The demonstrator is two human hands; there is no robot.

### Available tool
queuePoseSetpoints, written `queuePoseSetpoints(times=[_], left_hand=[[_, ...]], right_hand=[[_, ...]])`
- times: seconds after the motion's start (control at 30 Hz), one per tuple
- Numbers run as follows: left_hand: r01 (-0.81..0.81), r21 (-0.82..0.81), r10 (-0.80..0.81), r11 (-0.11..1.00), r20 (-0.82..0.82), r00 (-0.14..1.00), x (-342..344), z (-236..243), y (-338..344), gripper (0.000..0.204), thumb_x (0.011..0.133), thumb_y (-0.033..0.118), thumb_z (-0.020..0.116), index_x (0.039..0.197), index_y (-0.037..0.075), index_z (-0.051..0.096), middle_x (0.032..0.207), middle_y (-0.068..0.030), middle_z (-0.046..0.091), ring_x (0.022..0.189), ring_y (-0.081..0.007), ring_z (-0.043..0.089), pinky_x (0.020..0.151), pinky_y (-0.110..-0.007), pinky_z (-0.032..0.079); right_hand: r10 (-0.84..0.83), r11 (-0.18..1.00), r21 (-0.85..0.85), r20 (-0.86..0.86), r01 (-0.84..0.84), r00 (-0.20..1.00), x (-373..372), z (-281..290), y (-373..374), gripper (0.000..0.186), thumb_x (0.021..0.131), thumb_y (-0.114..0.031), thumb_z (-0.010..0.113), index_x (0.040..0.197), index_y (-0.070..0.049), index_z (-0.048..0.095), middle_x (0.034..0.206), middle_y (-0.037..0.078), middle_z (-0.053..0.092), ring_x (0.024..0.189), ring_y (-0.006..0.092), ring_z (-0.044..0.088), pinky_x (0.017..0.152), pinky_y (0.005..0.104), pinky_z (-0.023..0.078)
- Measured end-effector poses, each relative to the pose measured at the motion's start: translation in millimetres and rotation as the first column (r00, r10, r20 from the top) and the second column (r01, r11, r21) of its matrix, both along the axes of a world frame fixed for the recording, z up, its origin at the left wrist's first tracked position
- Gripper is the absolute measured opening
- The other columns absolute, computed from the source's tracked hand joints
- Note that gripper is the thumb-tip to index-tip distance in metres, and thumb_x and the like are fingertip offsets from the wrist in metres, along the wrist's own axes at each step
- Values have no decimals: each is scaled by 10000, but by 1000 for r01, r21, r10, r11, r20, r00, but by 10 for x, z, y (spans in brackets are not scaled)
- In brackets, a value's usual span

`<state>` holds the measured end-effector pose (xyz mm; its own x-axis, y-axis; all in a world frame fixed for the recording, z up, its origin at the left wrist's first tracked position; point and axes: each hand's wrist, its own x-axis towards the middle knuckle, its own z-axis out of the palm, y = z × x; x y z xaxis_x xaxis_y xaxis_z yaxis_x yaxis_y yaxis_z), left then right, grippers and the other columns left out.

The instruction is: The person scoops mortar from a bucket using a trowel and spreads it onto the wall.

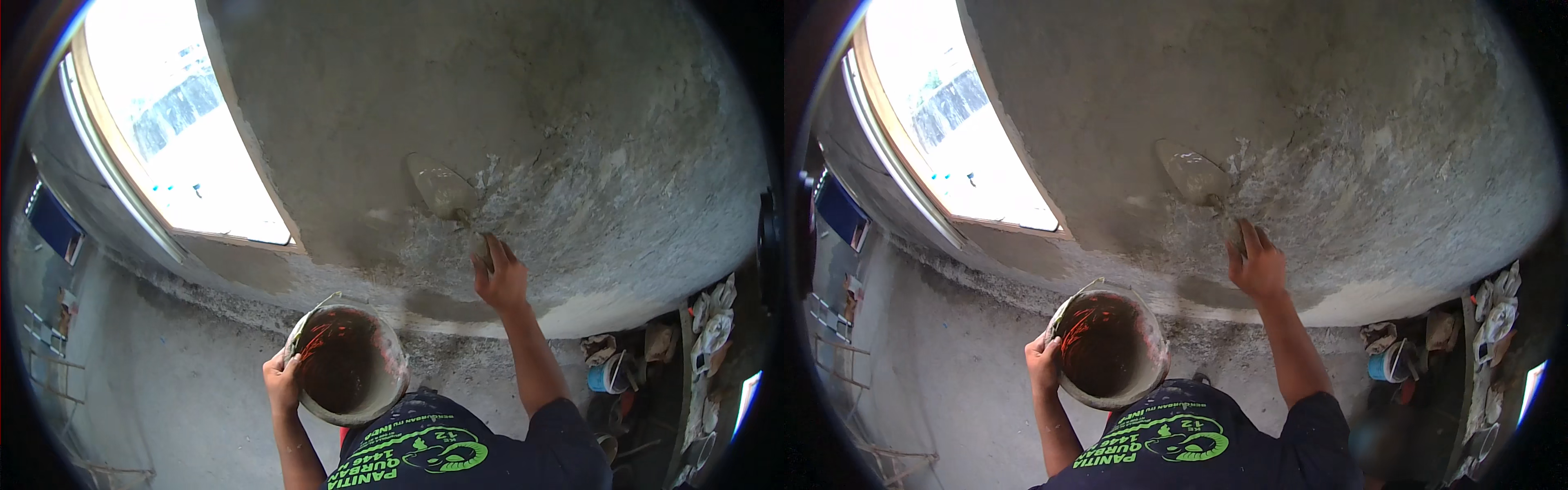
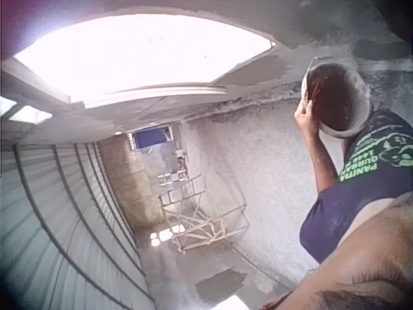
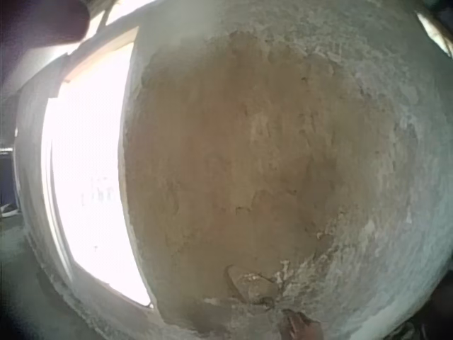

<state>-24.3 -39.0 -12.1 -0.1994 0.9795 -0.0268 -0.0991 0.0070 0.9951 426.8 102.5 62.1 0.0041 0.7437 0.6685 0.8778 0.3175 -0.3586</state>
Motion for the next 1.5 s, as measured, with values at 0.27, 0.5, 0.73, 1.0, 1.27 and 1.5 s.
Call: queuePoseSetpoints(times=[0.27,0.5,0.73,1.0,1.27,1.5], left_hand=[[-35,55,35,998,10,999,-55,229,-9,295,974,20,636,1216,-121,727,1070,-47,759,927,-102,659,856,-263,532],[21,32,-20,999,-33,999,-359,66,37,301,970,6,631,1228,-117,726,1093,-57,769,958,-111,678,883,-273,541],[70,39,-69,997,-24,997,-433,103,63,300,970,44,654,1217,-106,734,1077,-43,769,950,-111,671,878,-271,534],[95,68,-68,993,-326,943,-614,191,106,274,924,131,685,1092,-78,744,901,9,673,848,-97,581,798,-295,499],[120,16,-111,993,-267,957,-392,531,327,215,938,75,689,1084,-81,714,810,65,543,763,-50,465,667,-250,400],[252,73,-213,965,-342,915,-199,560,461,169,920,41,695,998,-110,689,844,20,578,760,-62,483,656,-263,405]], right_hand=[[46,943,-321,391,89,919,-234,-741,-351,473,958,-297,708,1399,-135,646,1180,203,736,857,396,767,721,461,639],[-42,998,-55,-134,35,990,-204,-160,31,446,939,-293,743,1340,-103,695,1119,180,762,905,386,772,747,465,637],[-41,891,-413,336,187,941,-98,-899,-190,456,934,-357,693,1322,-118,695,1143,161,753,1028,411,735,884,550,586],[-307,585,-806,-326,-93,894,-464,-1995,-1673,691,814,-378,891,1368,-52,638,1197,210,754,1158,372,720,1000,476,551],[-285,522,-771,-560,-364,778,-660,-1006,-1831,540,816,-229,890,1256,-30,648,1124,119,707,1077,220,663,935,398,536],[168,569,-749,-296,-338,940,-843,-279,-1611,439,824,-236,850,1190,-26,732,1221,219,721,1159,422,675,984,474,541]])
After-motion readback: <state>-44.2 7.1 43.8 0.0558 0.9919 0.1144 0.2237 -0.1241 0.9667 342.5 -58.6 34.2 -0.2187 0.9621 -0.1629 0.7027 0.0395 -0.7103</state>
